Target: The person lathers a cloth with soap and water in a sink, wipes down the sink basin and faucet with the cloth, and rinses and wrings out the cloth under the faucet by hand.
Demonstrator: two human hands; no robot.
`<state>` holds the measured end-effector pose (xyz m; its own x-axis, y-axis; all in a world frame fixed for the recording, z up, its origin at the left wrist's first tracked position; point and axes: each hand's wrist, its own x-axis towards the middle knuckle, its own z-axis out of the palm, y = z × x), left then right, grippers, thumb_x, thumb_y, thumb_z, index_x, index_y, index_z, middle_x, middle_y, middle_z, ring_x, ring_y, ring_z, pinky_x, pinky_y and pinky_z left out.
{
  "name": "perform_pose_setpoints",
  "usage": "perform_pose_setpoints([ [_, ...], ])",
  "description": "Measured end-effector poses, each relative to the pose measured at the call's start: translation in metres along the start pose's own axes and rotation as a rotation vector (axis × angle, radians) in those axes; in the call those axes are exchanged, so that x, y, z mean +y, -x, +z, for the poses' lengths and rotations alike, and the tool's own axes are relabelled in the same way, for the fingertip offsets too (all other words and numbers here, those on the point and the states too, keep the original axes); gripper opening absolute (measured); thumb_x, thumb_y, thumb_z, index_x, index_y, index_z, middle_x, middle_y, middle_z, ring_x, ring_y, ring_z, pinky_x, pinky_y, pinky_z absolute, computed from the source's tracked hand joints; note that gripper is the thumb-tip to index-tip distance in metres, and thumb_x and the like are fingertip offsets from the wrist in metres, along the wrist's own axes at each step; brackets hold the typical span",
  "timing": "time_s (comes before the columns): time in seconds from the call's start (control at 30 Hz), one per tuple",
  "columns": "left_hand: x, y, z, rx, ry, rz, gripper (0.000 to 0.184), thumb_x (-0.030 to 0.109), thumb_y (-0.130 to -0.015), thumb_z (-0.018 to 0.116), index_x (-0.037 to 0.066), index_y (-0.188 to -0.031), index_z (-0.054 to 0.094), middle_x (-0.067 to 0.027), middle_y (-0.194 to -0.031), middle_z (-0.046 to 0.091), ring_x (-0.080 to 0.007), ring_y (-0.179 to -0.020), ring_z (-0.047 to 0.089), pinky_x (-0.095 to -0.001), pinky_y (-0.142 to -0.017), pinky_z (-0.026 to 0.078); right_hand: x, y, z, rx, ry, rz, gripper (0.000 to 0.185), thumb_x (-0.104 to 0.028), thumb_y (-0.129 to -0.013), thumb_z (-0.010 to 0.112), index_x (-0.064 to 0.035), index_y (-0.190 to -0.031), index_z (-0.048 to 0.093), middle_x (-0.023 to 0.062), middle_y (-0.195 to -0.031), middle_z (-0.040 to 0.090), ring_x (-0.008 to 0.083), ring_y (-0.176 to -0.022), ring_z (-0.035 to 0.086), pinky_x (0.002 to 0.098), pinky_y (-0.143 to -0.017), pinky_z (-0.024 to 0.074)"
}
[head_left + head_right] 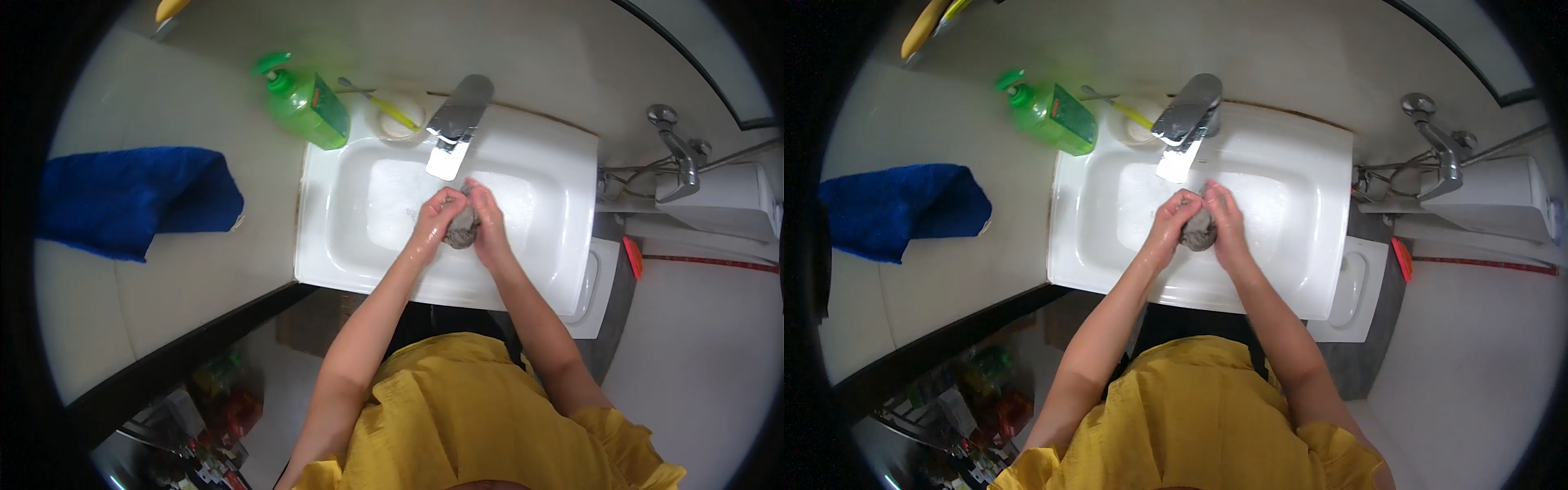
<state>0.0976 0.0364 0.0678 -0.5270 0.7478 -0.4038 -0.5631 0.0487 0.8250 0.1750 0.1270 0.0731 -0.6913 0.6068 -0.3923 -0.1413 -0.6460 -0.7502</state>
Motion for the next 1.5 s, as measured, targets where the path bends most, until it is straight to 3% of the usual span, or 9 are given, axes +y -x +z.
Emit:
perform_pose_setpoints([
  [0.17,-0.004,0.013,0.044,0.288,-0.035,-0.207,0.053,0.053,-0.092,0.038,0.015,-0.129,0.039,-0.0065,-0.111,0.050,-0.0192,-0.106,0.053,-0.0339,-0.091,0.043,-0.014,0.017,-0.010,0.150,0.373,-0.134,0.019,-0.012,-0.077,0.069,-0.0038,-0.087,0.055,0.0045,-0.092,0.058,0.0139,-0.087,0.054,0.0286,-0.068,0.0462],
  [0.27,-0.004,0.015,0.049,-0.184,0.705,-0.524,0.051,0.053,-0.090,0.042,0.012,-0.121,0.044,-0.0077,-0.106,0.052,-0.0214,-0.105,0.052,-0.0348,-0.092,0.043,-0.023,0.034,-0.026,-0.020,0.969,-0.768,0.024,-0.004,-0.069,0.070,-0.0038,-0.089,0.056,0.0069,-0.092,0.059,0.0205,-0.086,0.056,0.0305,-0.071,0.0461],
  [0.4,-0.025,0.008,0.099,-0.039,0.557,-0.210,0.028,0.028,-0.087,0.060,0.011,-0.108,0.052,-0.0068,-0.100,0.054,-0.0167,-0.096,0.054,-0.0313,-0.082,0.048,-0.049,0.056,-0.045,0.169,1.046,-0.997,0.028,0.001,-0.067,0.068,-0.0036,-0.092,0.057,0.0092,-0.098,0.058,0.0275,-0.089,0.056,0.0370,-0.080,0.0450],
  [0.43,-0.012,0.010,0.116,0.006,0.662,-0.286,0.016,0.009,-0.082,0.062,0.009,-0.095,0.053,-0.0063,-0.096,0.055,-0.0144,-0.090,0.054,-0.0297,-0.078,0.049,-0.051,0.055,-0.053,0.228,0.844,-0.950,0.019,-0.002,-0.076,0.063,-0.0023,-0.093,0.056,0.0097,-0.100,0.058,0.0248,-0.092,0.056,0.0354,-0.083,0.0450],
  [0.57,-0.015,0.011,0.166,-0.016,0.497,-0.007,0.014,-0.002,-0.079,0.055,0.006,-0.090,0.051,-0.0072,-0.098,0.057,-0.0178,-0.091,0.055,-0.0328,-0.079,0.048,-0.071,0.050,-0.066,0.406,-0.266,-0.440,0.018,-0.019,-0.093,0.045,-0.0018,-0.096,0.051,0.0094,-0.098,0.057,0.0189,-0.091,0.056,0.0311,-0.084,0.0455],
  [0.67,-0.028,0.007,0.172,-0.033,-0.230,0.524,0.015,-0.003,-0.076,0.055,0.006,-0.087,0.052,-0.0080,-0.098,0.059,-0.0214,-0.094,0.056,-0.0370,-0.089,0.044,-0.076,0.045,-0.094,0.375,-0.522,-0.134,0.022,-0.023,-0.093,0.046,-0.0030,-0.098,0.052,0.0078,-0.095,0.056,0.0164,-0.089,0.056,0.0302,-0.083,0.0458],
  [0.8,-0.013,0.019,0.185,-0.110,-0.549,0.877,0.015,-0.004,-0.062,0.061,0.007,-0.071,0.055,-0.0059,-0.093,0.062,-0.0247,-0.100,0.056,-0.0373,-0.090,0.041,-0.080,0.042,-0.121,0.126,-0.699,0.048,0.024,-0.025,-0.093,0.048,-0.0041,-0.104,0.052,0.0029,-0.095,0.055,0.0124,-0.090,0.054,0.0272,-0.083,0.0445],
  [1.17,-0.020,0.015,0.155,-0.597,-1.060,1.361,0.005,0.011,-0.061,0.061,0.012,-0.060,0.057,-0.0005,-0.078,0.053,-0.0196,-0.084,0.053,-0.0321,-0.078,0.042,-0.125,0.009,-0.098,-0.375,0.059,0.733,0.022,-0.024,-0.089,0.056,-0.0024,-0.087,0.054,-0.0022,-0.065,0.045,0.0059,-0.058,0.042,0.0180,-0.053,0.0351],
  [1.5,-0.050,-0.005,0.108,-1.050,-1.718,1.335,0.011,0.018,-0.069,0.056,0.011,-0.065,0.064,-0.0014,-0.078,0.058,-0.0192,-0.085,0.054,-0.0283,-0.076,0.043,-0.064,-0.024,-0.076,-0.621,1.067,0.357,0.029,-0.023,-0.089,0.045,-0.0018,-0.073,0.056,0.0031,-0.065,0.051,0.0125,-0.059,0.046,0.0261,-0.057,0.0416],
])
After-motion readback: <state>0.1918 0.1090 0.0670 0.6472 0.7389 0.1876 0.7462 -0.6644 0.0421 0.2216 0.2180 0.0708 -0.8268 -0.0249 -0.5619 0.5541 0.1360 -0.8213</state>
